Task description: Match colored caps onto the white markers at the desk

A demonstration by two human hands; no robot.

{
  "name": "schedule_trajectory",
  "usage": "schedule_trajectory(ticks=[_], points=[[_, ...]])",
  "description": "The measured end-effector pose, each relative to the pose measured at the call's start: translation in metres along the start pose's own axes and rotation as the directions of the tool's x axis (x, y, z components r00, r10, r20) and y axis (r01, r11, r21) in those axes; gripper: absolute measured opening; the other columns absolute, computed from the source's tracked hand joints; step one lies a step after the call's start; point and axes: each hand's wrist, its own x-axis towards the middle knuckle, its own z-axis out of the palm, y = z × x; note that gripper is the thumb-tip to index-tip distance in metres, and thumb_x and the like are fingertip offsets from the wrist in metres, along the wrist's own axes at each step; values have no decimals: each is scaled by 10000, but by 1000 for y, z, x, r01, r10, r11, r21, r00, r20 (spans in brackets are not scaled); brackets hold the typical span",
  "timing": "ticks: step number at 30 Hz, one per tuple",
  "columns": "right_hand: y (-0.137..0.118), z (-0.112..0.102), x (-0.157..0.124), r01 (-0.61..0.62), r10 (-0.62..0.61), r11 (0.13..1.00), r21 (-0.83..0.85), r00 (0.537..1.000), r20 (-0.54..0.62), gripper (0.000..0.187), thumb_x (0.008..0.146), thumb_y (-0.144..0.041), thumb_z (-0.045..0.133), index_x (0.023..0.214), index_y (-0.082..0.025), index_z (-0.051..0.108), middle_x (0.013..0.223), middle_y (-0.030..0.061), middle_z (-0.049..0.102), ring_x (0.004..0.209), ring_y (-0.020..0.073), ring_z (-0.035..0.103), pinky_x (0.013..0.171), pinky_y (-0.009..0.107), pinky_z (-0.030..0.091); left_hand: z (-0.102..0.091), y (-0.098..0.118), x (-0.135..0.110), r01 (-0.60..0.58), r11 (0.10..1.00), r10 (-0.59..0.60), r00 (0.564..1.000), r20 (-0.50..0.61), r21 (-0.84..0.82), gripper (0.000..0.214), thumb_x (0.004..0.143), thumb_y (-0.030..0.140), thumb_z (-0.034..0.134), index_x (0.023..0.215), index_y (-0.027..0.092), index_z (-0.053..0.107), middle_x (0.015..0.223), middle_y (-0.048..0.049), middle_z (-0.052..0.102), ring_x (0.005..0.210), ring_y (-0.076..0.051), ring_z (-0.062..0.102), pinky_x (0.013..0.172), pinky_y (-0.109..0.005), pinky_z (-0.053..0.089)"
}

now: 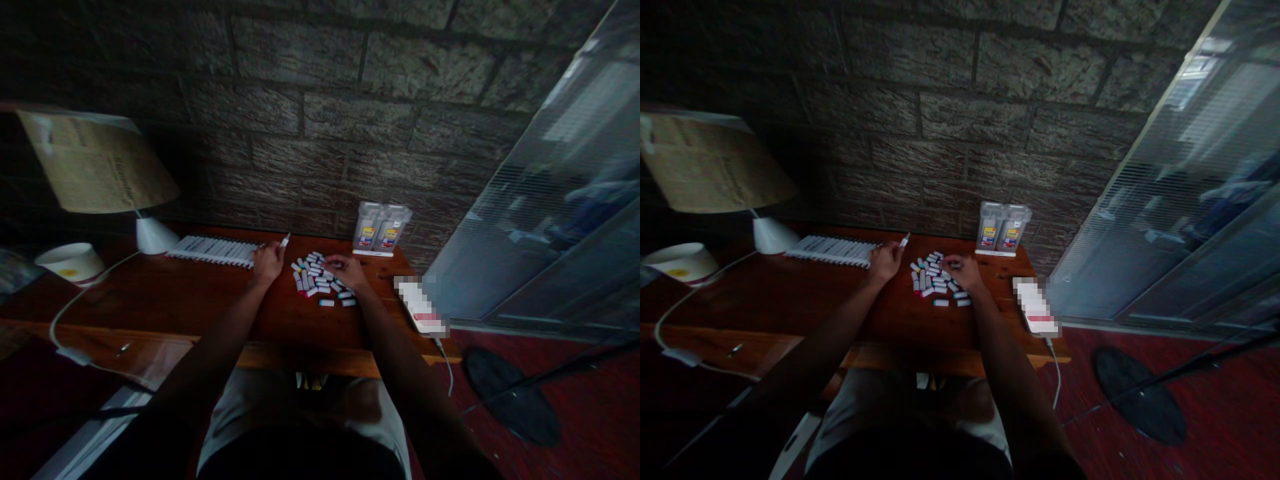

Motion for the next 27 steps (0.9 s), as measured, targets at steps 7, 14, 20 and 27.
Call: schedule_trajectory(ticks=[7, 14, 20, 27], points=[[3, 0, -2, 36, -40, 999, 24, 987, 157, 102, 685, -284, 814, 774, -253, 776, 784, -27, 763, 727, 142, 680, 748, 256, 513, 14, 13, 6, 150, 534, -122, 987, 100, -832, 373, 831, 538, 609, 916, 175, 623, 922, -97, 731, 752, -182, 652, 667, -288, 488], [-11, 1, -2, -3, -11, 982, 188, 997, 74, 165, 745, -375, 768, 837, -238, 782, 832, -19, 766, 764, 133, 666, 763, 239, 506, 9, 27, -4, 518, 171, 9, 850, 527, -838, 212, 763, 308, 725, 905, 157, 681, 924, -126, 759, 838, -205, 703, 696, -299, 529], [-30, 0, -5, -146, 132, 896, 420, 989, 62, 326, 689, -497, 792, 784, -187, 759, 702, -40, 703, 558, 80, 560, 515, 178, 428, 3, 36, -14, 609, 193, 168, 752, 637, -769, 221, 727, 248, 744, 927, 164, 701, 919, -111, 763, 851, -212, 716, 764, -322, 543], [-27, -2, -2, -224, 241, 825, 519, 970, 35, 370, 629, -489, 846, 831, -193, 756, 713, -28, 707, 570, 80, 565, 499, 175, 424, -4, 43, -18, 595, 145, 141, 778, 612, -791, 274, 661, 236, 823, 882, 159, 680, 785, -37, 732, 641, -122, 662, 586, -211, 500]])
